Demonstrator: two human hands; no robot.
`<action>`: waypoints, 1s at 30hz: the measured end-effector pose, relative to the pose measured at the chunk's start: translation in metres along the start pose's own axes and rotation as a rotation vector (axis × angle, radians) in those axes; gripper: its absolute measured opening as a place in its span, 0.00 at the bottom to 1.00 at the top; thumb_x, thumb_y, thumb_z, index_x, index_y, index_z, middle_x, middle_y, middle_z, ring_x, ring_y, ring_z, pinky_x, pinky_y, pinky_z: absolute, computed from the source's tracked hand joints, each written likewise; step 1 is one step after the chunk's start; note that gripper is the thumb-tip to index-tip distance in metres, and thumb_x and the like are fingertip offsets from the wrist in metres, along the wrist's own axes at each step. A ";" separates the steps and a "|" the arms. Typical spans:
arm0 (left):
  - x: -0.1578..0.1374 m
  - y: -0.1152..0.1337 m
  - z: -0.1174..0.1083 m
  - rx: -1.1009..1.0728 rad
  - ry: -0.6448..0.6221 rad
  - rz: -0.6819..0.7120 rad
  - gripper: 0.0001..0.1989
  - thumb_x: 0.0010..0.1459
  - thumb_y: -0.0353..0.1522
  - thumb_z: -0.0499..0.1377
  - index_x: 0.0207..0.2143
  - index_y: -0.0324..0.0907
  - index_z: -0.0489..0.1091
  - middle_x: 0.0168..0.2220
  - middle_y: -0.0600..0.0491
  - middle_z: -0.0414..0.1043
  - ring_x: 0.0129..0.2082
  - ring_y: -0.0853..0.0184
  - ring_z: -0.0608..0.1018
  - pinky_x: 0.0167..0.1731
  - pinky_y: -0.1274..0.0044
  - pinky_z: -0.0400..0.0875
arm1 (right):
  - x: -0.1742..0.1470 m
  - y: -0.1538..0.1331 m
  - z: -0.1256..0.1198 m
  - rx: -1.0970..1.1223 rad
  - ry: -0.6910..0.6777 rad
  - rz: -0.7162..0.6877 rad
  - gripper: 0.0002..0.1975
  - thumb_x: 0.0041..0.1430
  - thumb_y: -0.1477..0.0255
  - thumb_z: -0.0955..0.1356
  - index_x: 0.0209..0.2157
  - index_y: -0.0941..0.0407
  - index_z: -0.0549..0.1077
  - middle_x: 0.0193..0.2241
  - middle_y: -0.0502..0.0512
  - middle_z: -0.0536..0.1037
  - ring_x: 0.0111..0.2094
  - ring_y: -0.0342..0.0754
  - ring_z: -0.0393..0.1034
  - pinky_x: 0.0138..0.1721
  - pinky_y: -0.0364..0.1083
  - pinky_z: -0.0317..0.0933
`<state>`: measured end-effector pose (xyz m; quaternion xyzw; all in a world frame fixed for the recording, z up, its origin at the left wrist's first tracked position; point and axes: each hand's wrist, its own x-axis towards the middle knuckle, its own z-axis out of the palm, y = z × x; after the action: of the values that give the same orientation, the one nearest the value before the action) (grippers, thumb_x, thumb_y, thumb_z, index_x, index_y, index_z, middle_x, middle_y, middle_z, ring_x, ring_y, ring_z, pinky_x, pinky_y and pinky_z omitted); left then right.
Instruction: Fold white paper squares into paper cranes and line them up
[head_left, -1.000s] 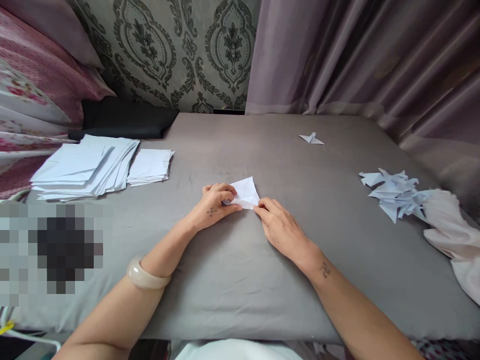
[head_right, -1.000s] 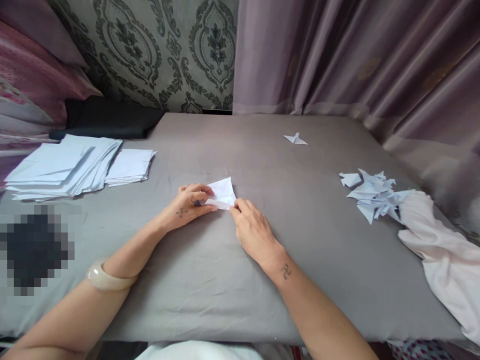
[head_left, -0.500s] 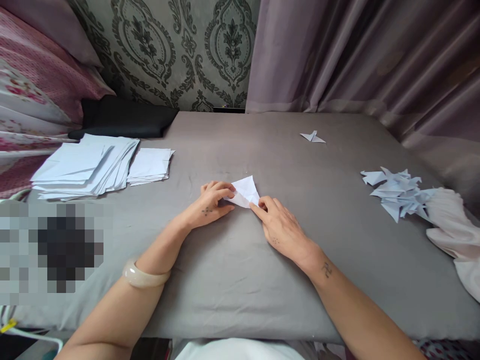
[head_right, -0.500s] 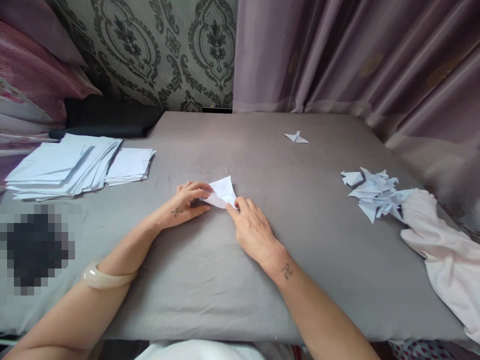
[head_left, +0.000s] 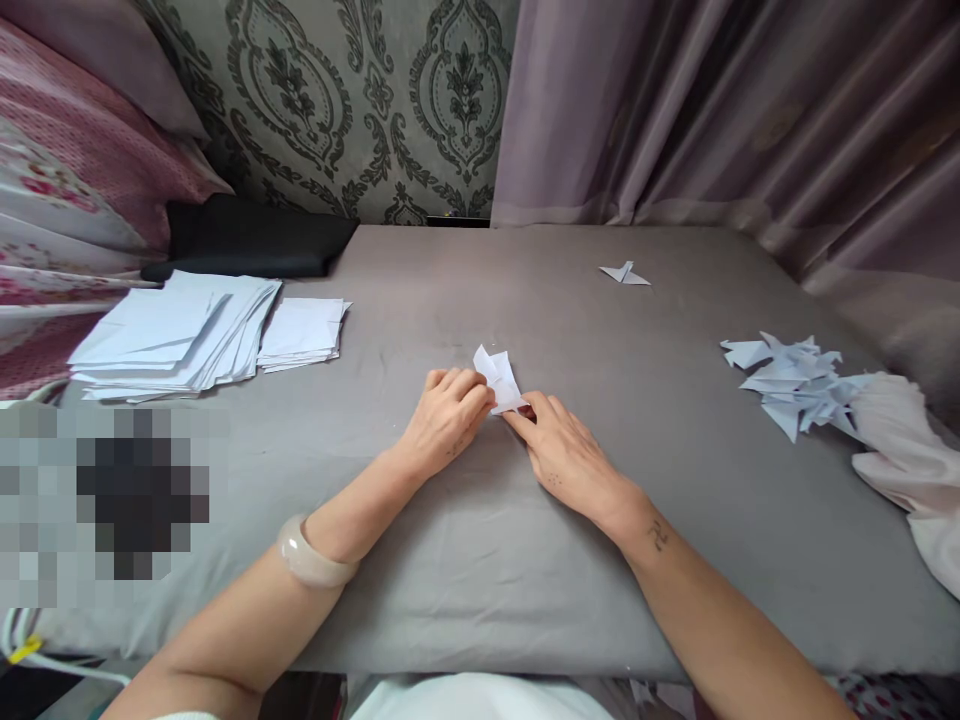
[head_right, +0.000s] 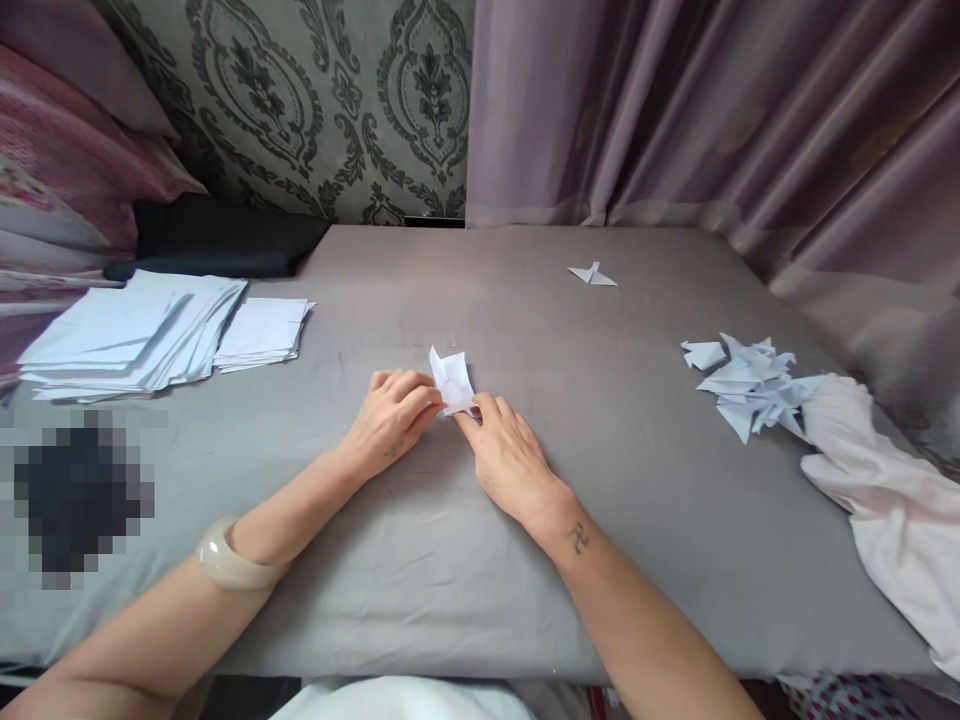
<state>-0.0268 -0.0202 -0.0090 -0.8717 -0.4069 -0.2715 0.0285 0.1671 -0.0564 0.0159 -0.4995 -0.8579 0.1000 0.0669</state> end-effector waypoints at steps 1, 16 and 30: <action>0.000 0.001 0.000 -0.031 -0.044 0.036 0.09 0.66 0.31 0.49 0.37 0.41 0.68 0.38 0.49 0.73 0.36 0.66 0.72 0.38 0.72 0.60 | 0.000 0.000 0.000 0.006 -0.003 0.001 0.22 0.60 0.83 0.57 0.51 0.52 0.69 0.45 0.58 0.68 0.41 0.49 0.61 0.40 0.47 0.59; -0.002 -0.002 -0.004 -0.240 -0.262 0.083 0.15 0.65 0.28 0.46 0.43 0.40 0.72 0.41 0.46 0.74 0.40 0.63 0.73 0.40 0.71 0.66 | -0.012 0.011 -0.022 0.107 -0.087 0.046 0.21 0.62 0.80 0.58 0.49 0.48 0.71 0.45 0.56 0.68 0.43 0.48 0.64 0.40 0.47 0.62; 0.003 -0.008 -0.005 -0.194 -0.361 0.216 0.20 0.62 0.24 0.44 0.51 0.41 0.69 0.49 0.47 0.71 0.45 0.61 0.69 0.44 0.70 0.65 | -0.002 0.034 -0.022 0.315 -0.029 0.210 0.15 0.59 0.78 0.60 0.36 0.53 0.77 0.41 0.53 0.75 0.38 0.44 0.70 0.39 0.43 0.61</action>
<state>-0.0334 -0.0139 -0.0042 -0.9434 -0.2815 -0.1442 -0.0998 0.2014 -0.0393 0.0288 -0.5683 -0.7756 0.2468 0.1211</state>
